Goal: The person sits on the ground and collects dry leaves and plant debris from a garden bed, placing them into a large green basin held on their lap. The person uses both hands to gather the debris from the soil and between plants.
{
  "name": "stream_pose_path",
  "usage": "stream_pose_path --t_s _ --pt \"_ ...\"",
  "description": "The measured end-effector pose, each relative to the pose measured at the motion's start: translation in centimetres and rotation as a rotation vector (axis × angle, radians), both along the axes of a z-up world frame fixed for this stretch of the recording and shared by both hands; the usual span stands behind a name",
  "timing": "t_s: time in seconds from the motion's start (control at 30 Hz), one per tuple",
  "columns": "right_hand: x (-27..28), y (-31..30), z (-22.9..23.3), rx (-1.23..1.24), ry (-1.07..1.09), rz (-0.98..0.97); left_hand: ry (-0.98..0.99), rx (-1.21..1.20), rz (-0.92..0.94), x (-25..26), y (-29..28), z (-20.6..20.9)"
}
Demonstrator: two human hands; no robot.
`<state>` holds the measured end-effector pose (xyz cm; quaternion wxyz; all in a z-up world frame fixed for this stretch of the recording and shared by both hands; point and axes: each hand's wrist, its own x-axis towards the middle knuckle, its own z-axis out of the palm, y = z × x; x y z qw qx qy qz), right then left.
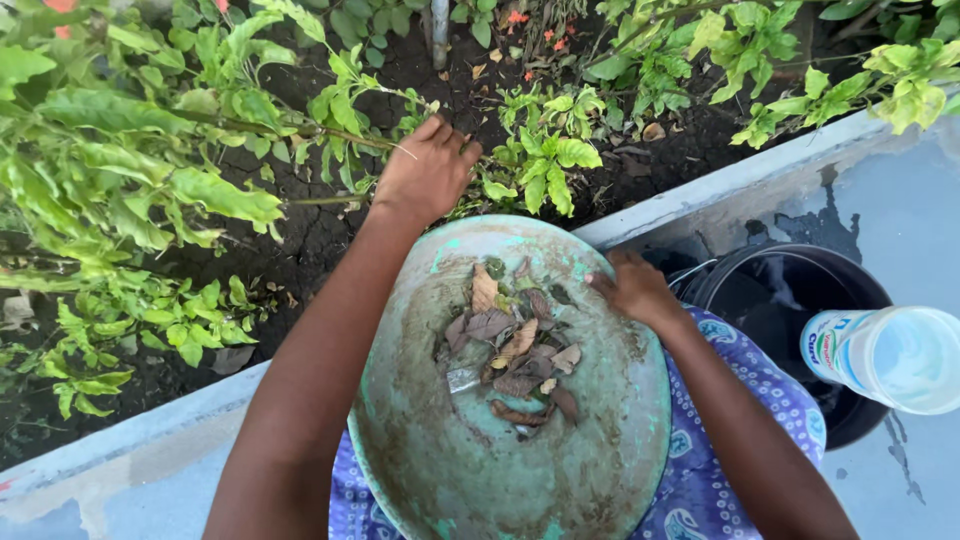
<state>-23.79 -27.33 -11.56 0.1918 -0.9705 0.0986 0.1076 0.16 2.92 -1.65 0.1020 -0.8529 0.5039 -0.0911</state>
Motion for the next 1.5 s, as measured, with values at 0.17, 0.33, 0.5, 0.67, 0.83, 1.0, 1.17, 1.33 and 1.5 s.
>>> stream_pose_path --t_s 0.17,0.33,0.5,0.67,0.83,1.0,1.17,1.33,1.5 --pt "1.5 -2.9 1.5 -0.017 0.276 -0.120 -0.003 -0.023 -0.006 0.0 0.3 -0.1" --pt "4.3 -7.9 7.2 -0.005 0.388 -0.040 0.009 -0.008 0.040 -0.8 -0.6 0.0" --pt "4.6 -5.2 7.6 0.018 0.411 -0.037 -0.053 -0.009 0.057 -1.2 -2.6 0.3" --pt "4.0 -4.9 7.0 0.223 0.273 -0.073 0.003 -0.001 0.049 -1.4 -1.7 0.0" --pt "3.3 -5.6 5.2 0.276 0.338 -0.178 0.058 -0.097 0.047 -1.4 -0.3 -0.1" --pt "3.2 -4.0 2.8 0.453 0.273 -0.045 -0.019 -0.097 0.036 -1.3 -0.6 -0.6" --pt "4.3 -3.7 3.5 0.256 0.283 -0.022 -0.065 -0.171 0.032 -1.7 -0.3 -1.0" --pt "6.7 -6.0 4.5 0.392 0.272 -0.092 0.060 -0.195 0.061 -2.4 0.4 -0.9" --pt "11.7 -10.6 1.2 0.131 0.098 -0.214 0.046 -0.266 0.063 -2.7 0.3 -0.6"
